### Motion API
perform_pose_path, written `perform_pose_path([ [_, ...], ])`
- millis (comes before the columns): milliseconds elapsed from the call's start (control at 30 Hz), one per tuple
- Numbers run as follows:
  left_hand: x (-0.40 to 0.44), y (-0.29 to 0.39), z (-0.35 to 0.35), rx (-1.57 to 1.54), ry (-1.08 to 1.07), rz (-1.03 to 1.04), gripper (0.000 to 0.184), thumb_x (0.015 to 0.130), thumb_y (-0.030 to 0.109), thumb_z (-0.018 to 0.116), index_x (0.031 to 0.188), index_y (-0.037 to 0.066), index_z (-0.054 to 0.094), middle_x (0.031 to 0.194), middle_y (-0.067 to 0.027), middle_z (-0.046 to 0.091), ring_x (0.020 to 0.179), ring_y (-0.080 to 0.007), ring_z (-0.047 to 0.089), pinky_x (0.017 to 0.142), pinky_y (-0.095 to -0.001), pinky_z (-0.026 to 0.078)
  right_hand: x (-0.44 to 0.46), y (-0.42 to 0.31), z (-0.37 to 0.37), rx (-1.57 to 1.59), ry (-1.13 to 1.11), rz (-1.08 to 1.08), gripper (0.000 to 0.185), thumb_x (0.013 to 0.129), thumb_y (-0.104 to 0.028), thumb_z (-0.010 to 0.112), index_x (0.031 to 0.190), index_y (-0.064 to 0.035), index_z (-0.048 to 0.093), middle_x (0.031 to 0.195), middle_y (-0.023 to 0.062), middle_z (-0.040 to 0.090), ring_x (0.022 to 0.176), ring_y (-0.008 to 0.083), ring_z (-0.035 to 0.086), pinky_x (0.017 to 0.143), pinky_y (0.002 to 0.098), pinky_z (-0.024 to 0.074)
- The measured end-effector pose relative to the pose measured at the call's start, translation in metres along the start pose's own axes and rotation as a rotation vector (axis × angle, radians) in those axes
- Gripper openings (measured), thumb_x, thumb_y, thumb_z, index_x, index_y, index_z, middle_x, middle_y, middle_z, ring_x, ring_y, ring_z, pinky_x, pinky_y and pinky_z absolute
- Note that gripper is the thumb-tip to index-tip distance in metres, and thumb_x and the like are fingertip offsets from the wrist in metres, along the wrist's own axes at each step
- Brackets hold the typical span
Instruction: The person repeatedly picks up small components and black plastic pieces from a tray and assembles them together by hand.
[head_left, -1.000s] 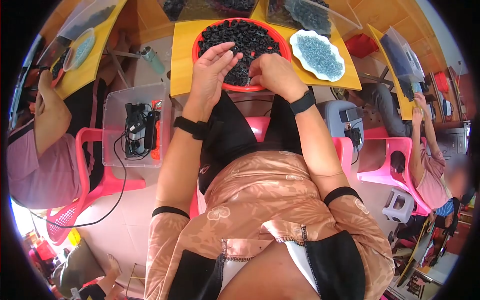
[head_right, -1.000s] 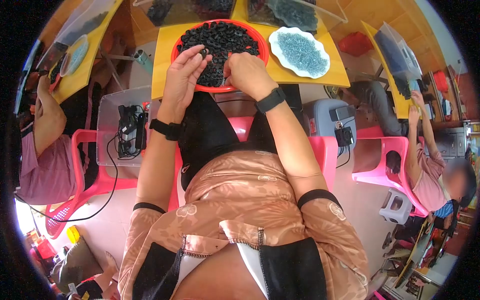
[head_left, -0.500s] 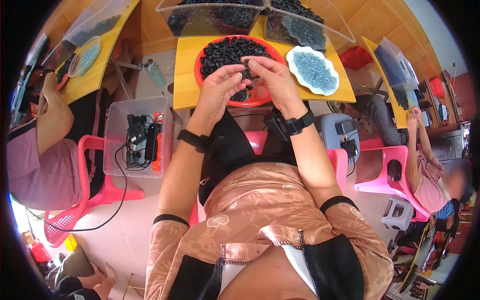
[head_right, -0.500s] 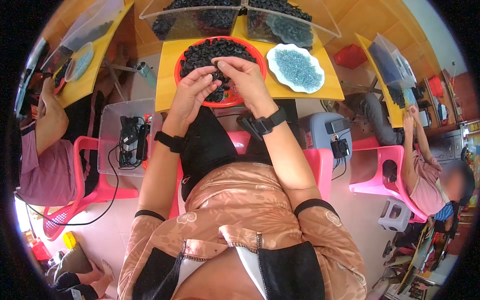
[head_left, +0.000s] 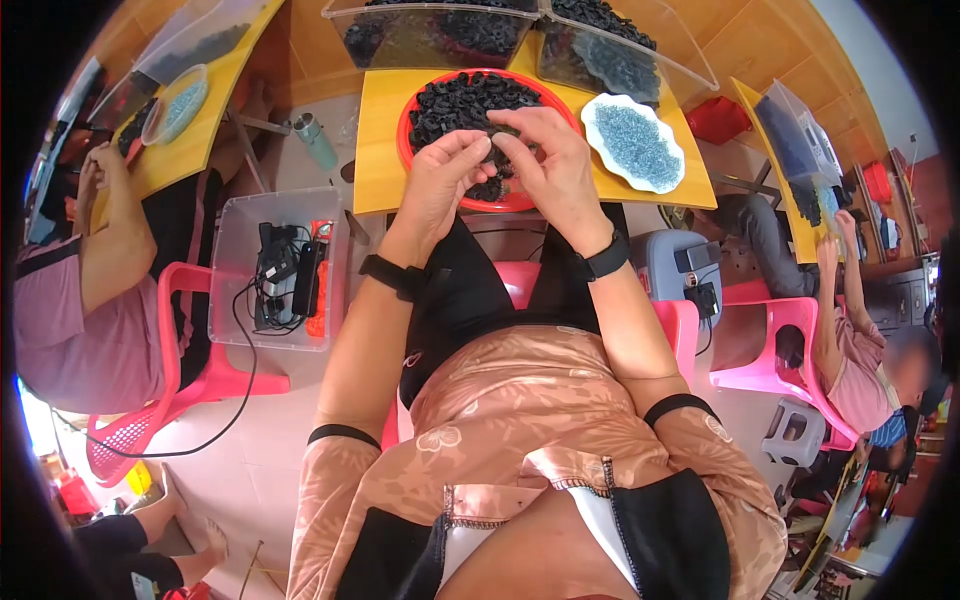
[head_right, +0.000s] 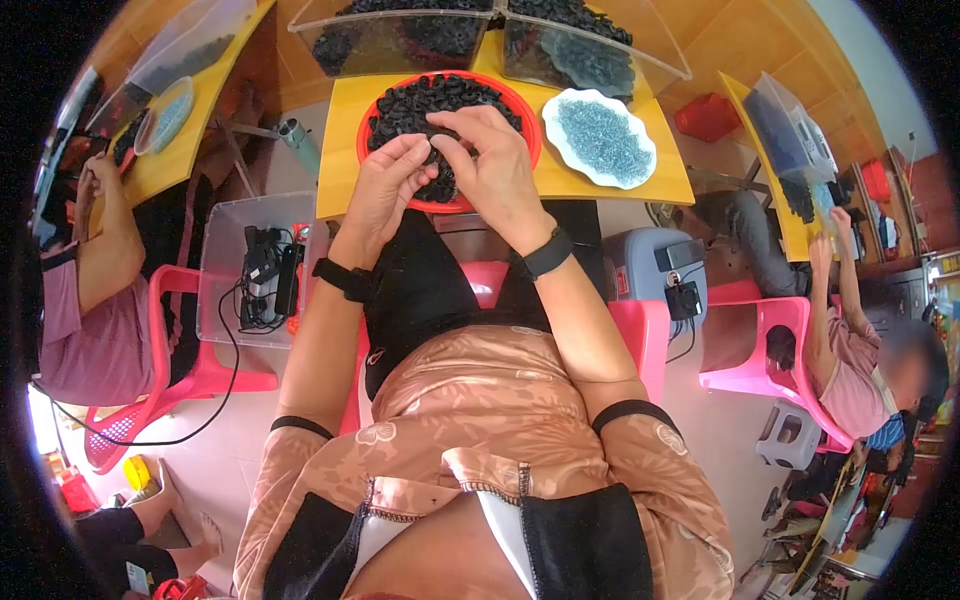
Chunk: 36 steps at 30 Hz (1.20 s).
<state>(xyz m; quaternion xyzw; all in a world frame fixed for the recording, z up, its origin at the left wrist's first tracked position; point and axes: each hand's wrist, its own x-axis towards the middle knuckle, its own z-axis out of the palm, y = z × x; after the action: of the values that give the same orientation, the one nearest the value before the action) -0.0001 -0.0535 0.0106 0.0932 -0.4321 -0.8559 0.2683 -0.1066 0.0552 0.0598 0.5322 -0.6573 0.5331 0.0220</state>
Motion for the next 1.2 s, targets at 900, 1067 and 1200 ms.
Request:
perform_pose_path([
  [900,0.0,0.001,0.005,0.133,-0.003,0.045,0.023,0.087,0.002,0.059,0.109,-0.001,0.059,0.1,-0.0082,0.065,0.091,-0.0134,0.063,0.082,-0.0242,0.052,-0.009,0.011,-0.012,0.477,-0.13,0.463,0.017,0.085,-0.009,0.063,0.097,0.0027,0.065,0.082,0.0058,0.067,0.073,0.0078,0.063,0.061,0.0217,0.0534],
  [1067,0.001,-0.001,0.002,0.169,-0.002,0.056,0.021,0.087,0.003,0.06,0.108,0.0,0.059,0.098,-0.0074,0.065,0.087,-0.0125,0.063,0.08,-0.0234,0.052,-0.01,0.014,-0.01,0.453,-0.127,0.436,0.018,0.085,-0.011,0.064,0.096,0.0028,0.065,0.081,0.0061,0.067,0.07,0.0087,0.064,0.059,0.0222,0.053],
  [1200,0.0,-0.004,0.004,0.232,-0.012,0.092,0.02,0.087,0.004,0.06,0.106,0.001,0.059,0.095,-0.0058,0.064,0.082,-0.0106,0.061,0.076,-0.0223,0.051,-0.011,0.013,-0.013,0.265,-0.161,0.4,0.019,0.084,-0.013,0.063,0.093,0.0032,0.065,0.076,0.0074,0.068,0.066,0.0106,0.064,0.059,0.0237,0.0512],
])
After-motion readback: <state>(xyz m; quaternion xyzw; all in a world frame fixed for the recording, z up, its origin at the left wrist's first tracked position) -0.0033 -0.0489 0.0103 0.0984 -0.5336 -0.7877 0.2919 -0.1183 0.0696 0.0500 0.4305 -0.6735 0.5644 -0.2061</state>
